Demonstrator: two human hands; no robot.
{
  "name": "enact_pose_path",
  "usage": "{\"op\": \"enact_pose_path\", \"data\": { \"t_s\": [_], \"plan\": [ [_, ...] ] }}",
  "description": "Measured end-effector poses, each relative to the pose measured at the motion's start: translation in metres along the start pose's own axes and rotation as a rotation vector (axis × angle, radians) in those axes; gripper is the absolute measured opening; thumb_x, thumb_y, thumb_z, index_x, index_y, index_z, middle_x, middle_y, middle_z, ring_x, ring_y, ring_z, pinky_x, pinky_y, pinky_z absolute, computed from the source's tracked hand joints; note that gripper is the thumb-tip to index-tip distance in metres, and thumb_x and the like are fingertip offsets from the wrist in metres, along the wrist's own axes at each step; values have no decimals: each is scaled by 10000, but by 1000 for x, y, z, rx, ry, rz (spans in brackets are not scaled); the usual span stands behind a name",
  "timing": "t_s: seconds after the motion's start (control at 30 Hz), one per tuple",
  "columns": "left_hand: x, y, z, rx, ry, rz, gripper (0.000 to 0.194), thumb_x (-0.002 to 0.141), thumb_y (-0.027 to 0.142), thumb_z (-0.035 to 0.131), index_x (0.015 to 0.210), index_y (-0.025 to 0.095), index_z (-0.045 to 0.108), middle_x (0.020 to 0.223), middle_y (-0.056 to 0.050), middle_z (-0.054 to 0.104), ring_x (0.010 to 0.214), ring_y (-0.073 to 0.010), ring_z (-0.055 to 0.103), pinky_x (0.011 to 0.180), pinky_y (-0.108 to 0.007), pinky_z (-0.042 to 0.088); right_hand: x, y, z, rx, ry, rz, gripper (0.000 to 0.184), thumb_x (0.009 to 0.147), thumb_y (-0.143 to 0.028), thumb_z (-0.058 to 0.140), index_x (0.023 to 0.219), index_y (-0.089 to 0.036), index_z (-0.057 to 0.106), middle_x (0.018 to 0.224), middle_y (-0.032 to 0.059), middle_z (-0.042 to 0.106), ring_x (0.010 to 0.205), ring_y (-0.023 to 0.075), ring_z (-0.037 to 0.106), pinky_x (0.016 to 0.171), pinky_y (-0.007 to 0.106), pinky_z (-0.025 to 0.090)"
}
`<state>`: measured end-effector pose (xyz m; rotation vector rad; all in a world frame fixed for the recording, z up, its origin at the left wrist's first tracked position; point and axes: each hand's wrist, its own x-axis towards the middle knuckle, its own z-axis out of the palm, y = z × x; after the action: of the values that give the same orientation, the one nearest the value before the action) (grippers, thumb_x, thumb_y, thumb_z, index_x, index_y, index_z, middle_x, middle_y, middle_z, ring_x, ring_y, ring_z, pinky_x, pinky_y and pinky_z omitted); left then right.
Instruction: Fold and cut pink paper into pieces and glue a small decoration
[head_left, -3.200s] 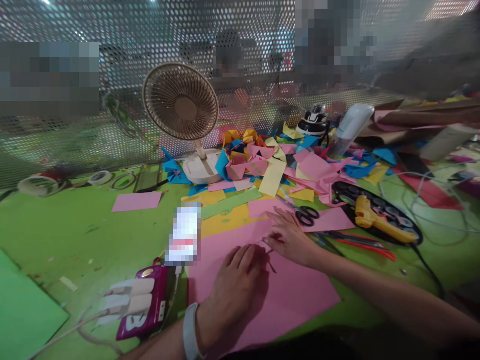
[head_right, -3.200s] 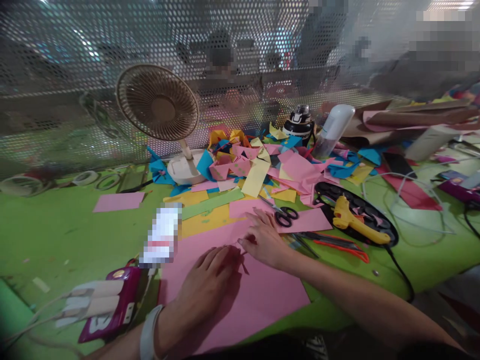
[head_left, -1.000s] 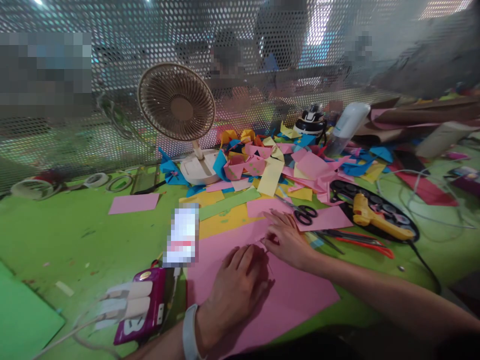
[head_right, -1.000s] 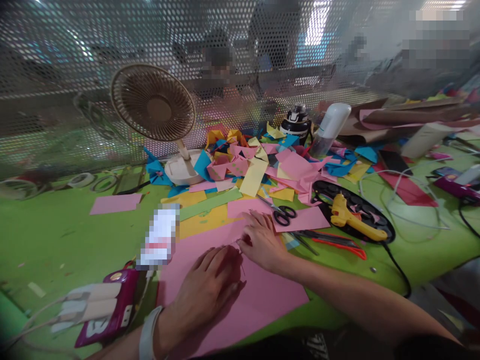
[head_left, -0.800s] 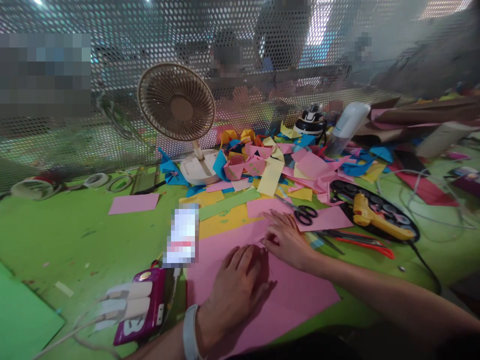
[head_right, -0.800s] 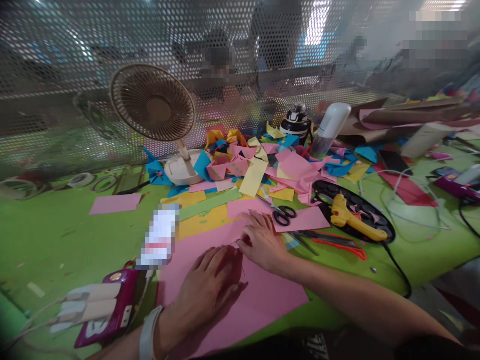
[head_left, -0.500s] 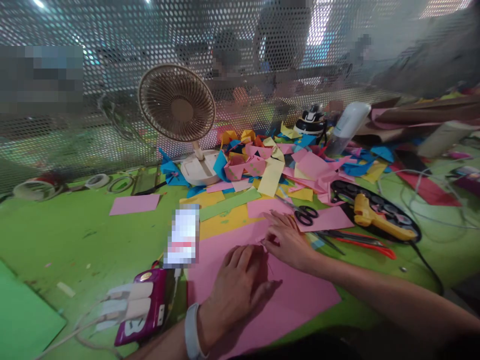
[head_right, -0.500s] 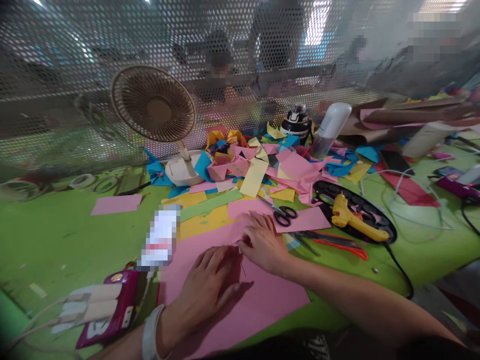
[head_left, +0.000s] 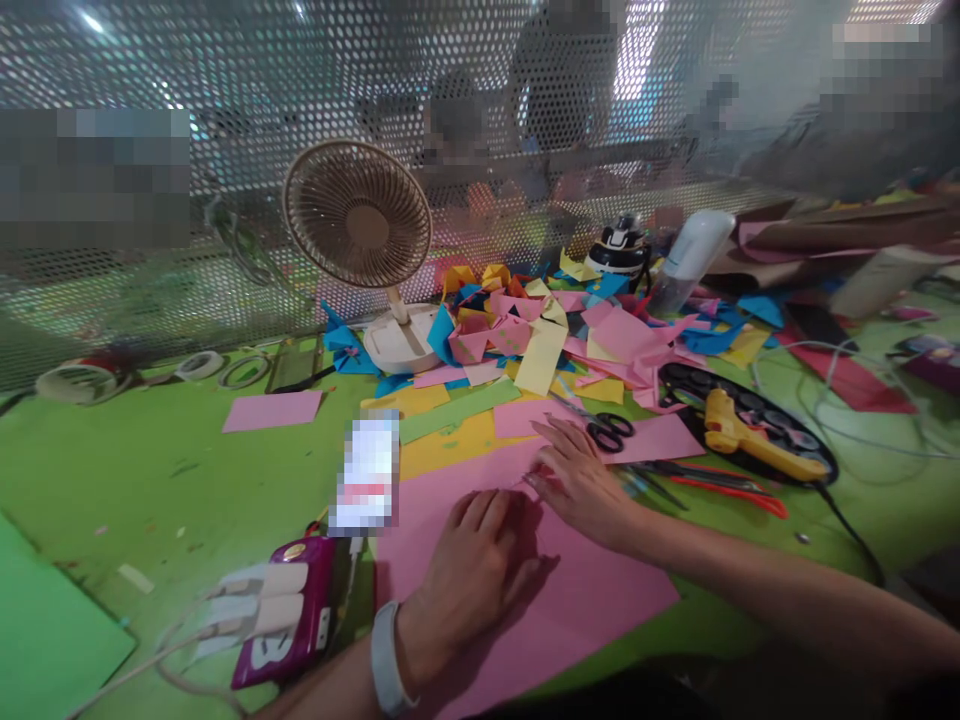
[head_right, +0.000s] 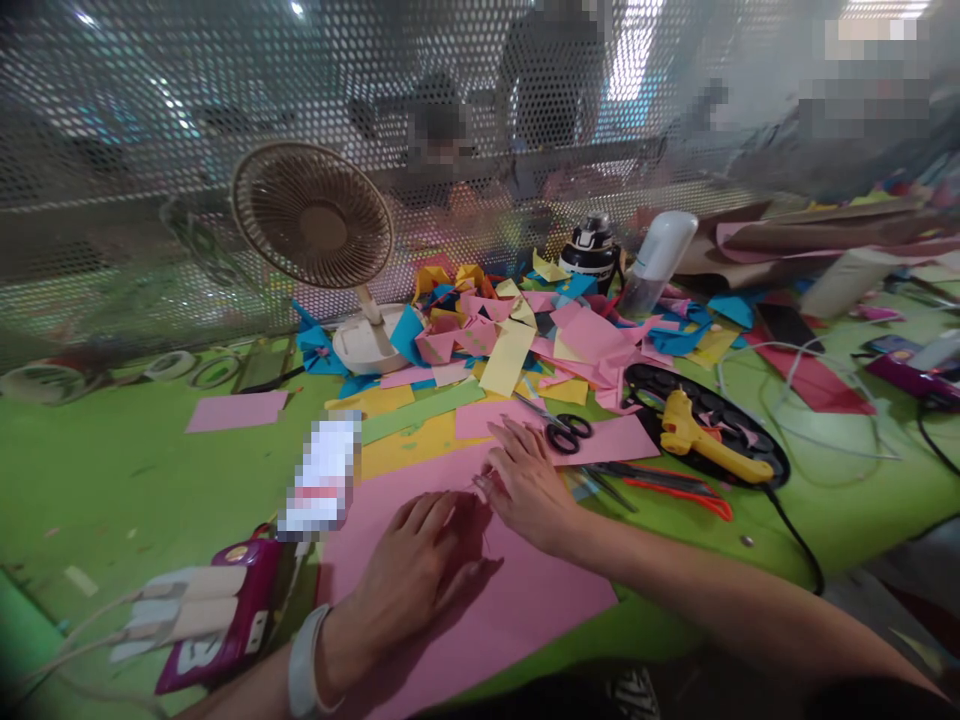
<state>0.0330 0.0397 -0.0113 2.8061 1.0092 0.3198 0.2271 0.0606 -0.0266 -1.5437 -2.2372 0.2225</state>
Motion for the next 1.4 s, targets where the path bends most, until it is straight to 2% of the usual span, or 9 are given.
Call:
{"op": "enact_pose_path", "data": {
  "t_s": [0.1, 0.2, 0.37, 0.53, 0.6, 0.77, 1.07, 1.27, 1.4],
  "plan": [
    [0, 1, 0, 13, 6, -3, 415, 898, 450, 452, 1170, 147, 533, 1173, -119, 535, 1055, -275, 489, 921, -451, 405, -8, -1, -10, -30, -53, -121, 271, 931, -312, 421, 1099, -214, 609, 1456, 96, 348, 1367, 279, 215, 1091, 516, 201],
    [-1, 1, 1, 33, 18, -6, 373, 910, 422, 440, 1148, 153, 542, 1185, -124, 530, 1063, -279, 486, 920, -455, 405, -21, 0, -12, -81, -118, -243, 421, 924, -426, 421, 1273, -212, 519, 1471, 104, 329, 1366, 309, 214, 1092, 566, 162],
    [0, -1, 3, 34, 16, 6, 463, 907, 484, 433, 1214, 142, 493, 1174, -125, 545, 1041, -274, 492, 902, -456, 423, -33, 6, -4, -143, -122, -346, 589, 912, -531, 391, 1360, -150, 425, 1463, 115, 343, 1360, 309, 224, 1097, 561, 157],
    [0, -2, 3, 63, -5, 14, 526, 893, 515, 439, 1206, 98, 506, 1171, -150, 556, 1048, -288, 501, 911, -470, 429, -34, 8, -2, -160, -144, -336, 643, 903, -553, 389, 1387, -129, 385, 1487, 121, 283, 1386, 308, 143, 1097, 525, 189],
    [-1, -2, 3, 85, 23, 36, 552, 882, 513, 459, 1223, 81, 499, 1186, -164, 555, 1066, -301, 502, 927, -481, 420, -34, 8, -2, -158, -160, -321, 650, 891, -562, 408, 1385, -140, 389, 1495, 125, 263, 1390, 312, 125, 1092, 533, 190],
    [-4, -2, 4, 94, 111, 121, 466, 894, 385, 486, 1246, 79, 490, 1223, -153, 561, 1140, -288, 490, 1017, -481, 358, -35, 11, -3, -116, -181, -308, 647, 882, -560, 427, 1392, -165, 376, 1509, 119, 225, 1400, 298, 75, 1093, 525, 195],
    [-3, -4, 4, 58, 43, 107, 426, 902, 371, 480, 1229, 99, 501, 1212, -156, 571, 1092, -285, 527, 925, -467, 457, -34, 11, -7, -95, -195, -292, 636, 874, -577, 434, 1403, -232, 363, 1513, 140, 195, 1398, 315, 55, 1077, 574, 179],
    [-1, -4, -1, 39, 23, 119, 384, 911, 372, 467, 1194, 120, 528, 1179, -146, 582, 1081, -281, 526, 923, -466, 454, -36, 16, -7, -120, -160, -320, 632, 876, -564, 450, 1404, -227, 363, 1514, 161, 178, 1398, 311, 48, 1089, 550, 181],
    [-1, -4, -3, 0, 9, 108, 401, 904, 383, 474, 1199, 114, 521, 1197, -142, 570, 1065, -274, 523, 924, -457, 448, -42, 28, -16, -151, -143, -306, 615, 868, -555, 473, 1380, -221, 405, 1515, 156, 181, 1393, 329, 78, 1087, 555, 193]
  ]
}}
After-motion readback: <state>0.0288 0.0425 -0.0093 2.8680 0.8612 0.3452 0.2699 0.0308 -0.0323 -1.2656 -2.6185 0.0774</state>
